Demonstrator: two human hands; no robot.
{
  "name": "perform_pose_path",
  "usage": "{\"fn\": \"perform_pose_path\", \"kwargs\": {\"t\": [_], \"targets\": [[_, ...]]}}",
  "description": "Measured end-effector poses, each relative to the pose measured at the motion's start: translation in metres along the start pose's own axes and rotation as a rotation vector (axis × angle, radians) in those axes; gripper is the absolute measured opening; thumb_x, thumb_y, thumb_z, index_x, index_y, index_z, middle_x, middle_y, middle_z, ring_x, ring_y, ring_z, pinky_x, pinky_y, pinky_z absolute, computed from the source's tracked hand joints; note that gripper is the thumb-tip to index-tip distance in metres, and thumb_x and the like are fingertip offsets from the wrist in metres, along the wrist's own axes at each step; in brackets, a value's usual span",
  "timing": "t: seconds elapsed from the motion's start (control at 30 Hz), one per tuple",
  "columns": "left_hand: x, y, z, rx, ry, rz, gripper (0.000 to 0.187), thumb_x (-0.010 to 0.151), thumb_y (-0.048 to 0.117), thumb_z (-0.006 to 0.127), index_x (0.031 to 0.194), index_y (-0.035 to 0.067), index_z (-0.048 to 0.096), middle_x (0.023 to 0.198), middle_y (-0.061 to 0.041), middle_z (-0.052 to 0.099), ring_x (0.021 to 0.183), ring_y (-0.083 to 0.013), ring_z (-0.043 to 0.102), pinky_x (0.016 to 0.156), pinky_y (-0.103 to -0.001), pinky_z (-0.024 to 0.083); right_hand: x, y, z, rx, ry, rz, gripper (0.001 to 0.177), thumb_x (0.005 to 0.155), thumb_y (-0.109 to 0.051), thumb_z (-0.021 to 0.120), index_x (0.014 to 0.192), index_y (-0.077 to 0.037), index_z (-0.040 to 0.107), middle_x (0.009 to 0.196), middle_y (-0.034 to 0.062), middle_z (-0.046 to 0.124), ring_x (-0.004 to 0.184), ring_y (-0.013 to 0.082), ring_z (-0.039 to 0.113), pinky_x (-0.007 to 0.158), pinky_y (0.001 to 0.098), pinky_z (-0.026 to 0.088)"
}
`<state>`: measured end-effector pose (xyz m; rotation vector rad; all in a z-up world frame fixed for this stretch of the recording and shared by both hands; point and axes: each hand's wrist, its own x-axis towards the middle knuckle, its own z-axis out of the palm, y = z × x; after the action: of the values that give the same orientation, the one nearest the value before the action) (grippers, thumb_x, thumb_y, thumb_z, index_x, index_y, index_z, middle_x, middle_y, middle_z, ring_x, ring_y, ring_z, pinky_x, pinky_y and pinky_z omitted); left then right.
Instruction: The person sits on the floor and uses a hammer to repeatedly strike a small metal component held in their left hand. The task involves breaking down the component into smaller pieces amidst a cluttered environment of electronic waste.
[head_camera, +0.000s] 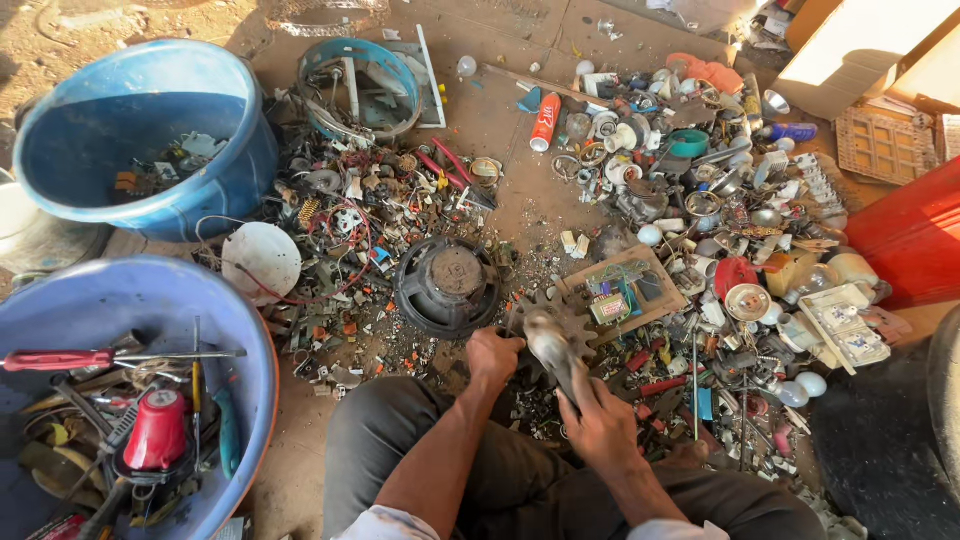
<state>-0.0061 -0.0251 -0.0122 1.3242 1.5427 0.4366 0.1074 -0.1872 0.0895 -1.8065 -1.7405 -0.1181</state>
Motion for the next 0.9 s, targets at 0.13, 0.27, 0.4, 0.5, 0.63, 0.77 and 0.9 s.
{"fn": "perform_pose_path", "kwargs": {"t": [0.13,0.27,0.4,0.5,0.63,0.77,0.9], "targets": [[-0.003,0.007,-0.007,0.017,-0.070,-0.072,0.034,0.075,0.028,0.081,0.100,0.004,0.080,0.090,-0.022,0.078,0.082,-0.0330,0.078,0.078,-0.046,0.058,0.011,0.009,0.008,-0.049,-0.230,0.260,0.064,0.084,-0.014,0.079,0.143,0.000,0.058,0.087,0.0195,0.072,0.061,0.0340,0.071,0.053,0.0415,0.057],[0.000,0.008,0.000,0.056,-0.042,-0.056,0.034,0.076,0.026,0.082,0.099,0.001,0.079,0.089,-0.023,0.076,0.082,-0.0352,0.075,0.077,-0.046,0.057,-0.003,0.017,0.002,0.055,0.013,0.148,0.060,0.089,-0.019,0.075,0.141,0.002,0.055,0.092,0.0206,0.072,0.068,0.0310,0.073,0.055,0.0392,0.058],[0.001,0.002,0.003,0.048,0.026,0.028,0.033,0.073,0.024,0.082,0.098,0.003,0.080,0.086,-0.022,0.075,0.080,-0.0349,0.074,0.078,-0.044,0.057,-0.012,0.019,0.014,0.184,0.134,0.032,0.061,0.099,-0.023,0.069,0.149,0.004,0.047,0.112,0.0291,0.070,0.084,0.0321,0.076,0.064,0.0349,0.065],[-0.001,-0.001,0.005,0.008,-0.001,0.047,0.034,0.075,0.027,0.080,0.100,0.004,0.079,0.083,-0.021,0.075,0.077,-0.0340,0.075,0.072,-0.047,0.058,-0.008,0.031,0.025,-0.014,-0.263,0.313,0.066,0.088,-0.020,0.075,0.147,0.000,0.054,0.092,0.0221,0.075,0.071,0.0350,0.073,0.062,0.0435,0.058],[0.003,0.000,0.004,0.015,-0.007,-0.005,0.033,0.075,0.027,0.081,0.099,0.004,0.079,0.081,-0.019,0.075,0.075,-0.0324,0.074,0.072,-0.047,0.057,-0.008,0.038,0.024,0.084,-0.162,0.411,0.066,0.087,-0.024,0.076,0.145,-0.003,0.053,0.100,0.0235,0.075,0.074,0.0317,0.077,0.060,0.0420,0.062],[0.005,-0.004,0.009,-0.006,0.001,-0.076,0.033,0.073,0.025,0.080,0.099,0.005,0.079,0.081,-0.019,0.076,0.076,-0.0321,0.076,0.074,-0.044,0.058,-0.018,0.030,0.020,0.120,0.007,0.232,0.063,0.093,-0.024,0.071,0.146,0.001,0.049,0.105,0.0262,0.073,0.081,0.0337,0.077,0.063,0.0403,0.064],[0.006,-0.009,0.013,0.024,0.027,0.045,0.031,0.076,0.026,0.075,0.099,0.005,0.080,0.088,-0.021,0.076,0.082,-0.0347,0.076,0.074,-0.045,0.059,-0.010,0.031,0.027,-0.030,-0.271,0.299,0.069,0.082,-0.017,0.077,0.144,0.000,0.052,0.100,0.0273,0.074,0.076,0.0417,0.074,0.067,0.0471,0.060]]}}
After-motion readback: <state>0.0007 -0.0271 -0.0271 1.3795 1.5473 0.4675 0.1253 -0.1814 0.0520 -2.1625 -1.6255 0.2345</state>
